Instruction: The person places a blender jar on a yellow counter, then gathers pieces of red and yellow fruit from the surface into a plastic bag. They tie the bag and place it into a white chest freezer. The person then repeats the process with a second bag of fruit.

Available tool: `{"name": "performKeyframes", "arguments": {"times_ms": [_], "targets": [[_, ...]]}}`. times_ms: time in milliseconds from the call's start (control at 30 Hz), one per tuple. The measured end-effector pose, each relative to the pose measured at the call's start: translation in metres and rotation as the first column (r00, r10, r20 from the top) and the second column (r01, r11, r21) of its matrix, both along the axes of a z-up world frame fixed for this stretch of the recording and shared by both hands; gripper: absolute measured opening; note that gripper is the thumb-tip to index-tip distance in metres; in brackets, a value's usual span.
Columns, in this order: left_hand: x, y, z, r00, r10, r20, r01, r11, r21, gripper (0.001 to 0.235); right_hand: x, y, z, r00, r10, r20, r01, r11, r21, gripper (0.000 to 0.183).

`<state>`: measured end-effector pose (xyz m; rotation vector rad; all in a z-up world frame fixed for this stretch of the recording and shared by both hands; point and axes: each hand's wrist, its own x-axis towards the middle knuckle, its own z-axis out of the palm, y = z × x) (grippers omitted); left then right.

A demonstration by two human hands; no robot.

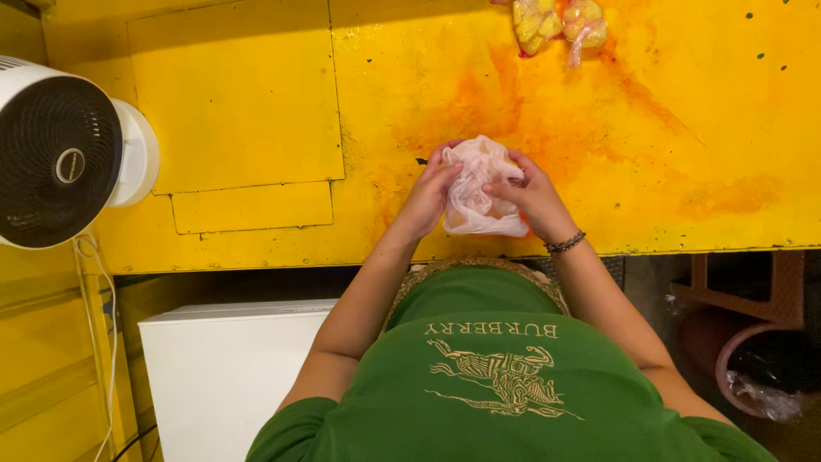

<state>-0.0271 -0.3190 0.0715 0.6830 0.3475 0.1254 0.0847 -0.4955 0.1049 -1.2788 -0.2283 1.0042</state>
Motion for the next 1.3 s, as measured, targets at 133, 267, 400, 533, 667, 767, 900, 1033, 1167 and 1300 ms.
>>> {"name": "performKeyframes", "arguments": {"times_ms": [133, 267, 400, 533, 667, 767, 900, 1033, 1167, 1300], "targets": [[-0.001, 0.008, 0.025, 1.000, -0.018, 0.009, 0.017, 0.993, 0.117, 0.060, 0.008, -0.006, -0.039, 1.000, -0.013, 0.013, 0.013, 1.000, 0.012, 0.033], [-0.014, 0.025, 0.029, 0.994, -0.100, 0.055, 0.084, 0.969, 0.234, 0.057, 0.025, -0.021, -0.074, 0.941, -0.131, 0.311, 0.167, 0.982, -0.092, 0.021], [-0.019, 0.045, 0.017, 0.945, -0.327, -0.016, 0.274, 0.762, 0.587, 0.038, 0.034, -0.021, -0.059, 0.885, -0.236, 0.401, 0.249, 0.968, 0.019, 0.008], [-0.016, 0.037, 0.015, 0.973, -0.170, -0.154, 0.211, 0.399, 0.892, 0.034, 0.035, -0.019, -0.035, 0.864, -0.242, 0.442, 0.278, 0.961, -0.017, 0.011], [-0.010, 0.031, 0.006, 0.986, 0.085, -0.141, 0.131, 0.115, 0.985, 0.031, 0.038, -0.019, -0.038, 0.865, -0.213, 0.454, 0.262, 0.964, -0.046, 0.017], [-0.007, 0.033, 0.004, 0.952, 0.205, -0.226, 0.218, 0.061, 0.974, 0.040, 0.042, -0.021, -0.049, 0.870, -0.172, 0.462, 0.231, 0.970, -0.073, 0.019], [-0.005, 0.033, 0.010, 0.912, 0.241, -0.332, 0.334, 0.033, 0.942, 0.054, 0.042, -0.023, -0.059, 0.878, -0.159, 0.452, 0.223, 0.970, -0.093, 0.022], [-0.007, 0.034, 0.009, 0.940, 0.179, -0.289, 0.284, 0.053, 0.957, 0.047, 0.045, -0.027, -0.069, 0.906, -0.202, 0.373, 0.246, 0.967, -0.073, 0.023], [-0.005, 0.034, 0.001, 0.967, 0.133, -0.216, 0.211, 0.045, 0.976, 0.039, 0.050, -0.033, -0.084, 0.901, -0.144, 0.410, 0.237, 0.954, -0.186, 0.022], [-0.006, 0.032, 0.009, 0.995, 0.070, -0.070, 0.068, 0.027, 0.997, 0.038, 0.052, -0.031, -0.083, 0.919, -0.124, 0.375, 0.235, 0.935, -0.267, 0.026]]}}
